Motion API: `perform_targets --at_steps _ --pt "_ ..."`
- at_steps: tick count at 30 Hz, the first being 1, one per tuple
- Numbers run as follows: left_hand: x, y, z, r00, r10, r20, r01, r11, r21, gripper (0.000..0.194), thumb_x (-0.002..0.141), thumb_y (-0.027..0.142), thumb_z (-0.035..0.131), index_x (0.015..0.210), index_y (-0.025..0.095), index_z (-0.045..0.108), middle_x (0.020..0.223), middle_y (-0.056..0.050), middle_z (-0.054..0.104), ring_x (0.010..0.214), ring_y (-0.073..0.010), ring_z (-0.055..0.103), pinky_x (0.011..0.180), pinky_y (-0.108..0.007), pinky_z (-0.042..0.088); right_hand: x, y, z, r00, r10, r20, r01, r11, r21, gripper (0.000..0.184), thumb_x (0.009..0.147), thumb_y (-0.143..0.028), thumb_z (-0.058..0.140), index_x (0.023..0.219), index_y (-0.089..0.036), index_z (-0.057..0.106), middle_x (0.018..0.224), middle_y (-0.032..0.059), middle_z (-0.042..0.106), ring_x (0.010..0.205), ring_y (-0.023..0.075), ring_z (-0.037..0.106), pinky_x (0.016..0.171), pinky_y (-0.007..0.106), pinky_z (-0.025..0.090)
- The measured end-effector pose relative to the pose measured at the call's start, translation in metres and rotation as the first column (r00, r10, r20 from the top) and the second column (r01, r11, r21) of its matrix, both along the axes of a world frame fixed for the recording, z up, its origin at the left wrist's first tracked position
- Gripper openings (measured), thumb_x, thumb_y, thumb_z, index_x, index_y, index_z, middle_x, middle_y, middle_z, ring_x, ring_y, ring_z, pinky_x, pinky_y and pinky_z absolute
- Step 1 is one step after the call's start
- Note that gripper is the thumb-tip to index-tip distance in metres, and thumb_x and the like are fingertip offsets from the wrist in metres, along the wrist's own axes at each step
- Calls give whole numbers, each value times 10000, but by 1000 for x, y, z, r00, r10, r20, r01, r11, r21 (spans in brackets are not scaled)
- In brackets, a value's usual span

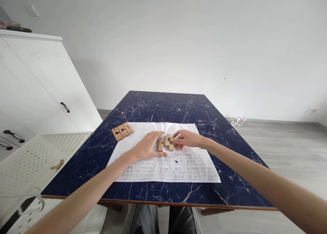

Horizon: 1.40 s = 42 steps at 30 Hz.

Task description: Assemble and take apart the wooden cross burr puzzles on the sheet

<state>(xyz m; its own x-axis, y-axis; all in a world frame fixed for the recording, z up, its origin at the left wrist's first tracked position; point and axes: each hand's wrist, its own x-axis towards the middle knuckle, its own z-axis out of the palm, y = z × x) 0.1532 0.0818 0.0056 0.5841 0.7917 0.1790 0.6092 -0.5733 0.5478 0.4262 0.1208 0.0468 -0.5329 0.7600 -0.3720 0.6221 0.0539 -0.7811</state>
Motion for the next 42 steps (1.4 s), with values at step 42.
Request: perform_targets --at_steps 42 --pt "-14 52 16 852 448 -271 -409 893 187 712 898 788 633 1232 163 704 1260 -167 606 1183 -379 632 947 -478 572 59 -107 -62 878 -230 -421 389 855 345 269 995 -478 552 1032 -234 660 898 41 782 666 192 676 711 334 523"
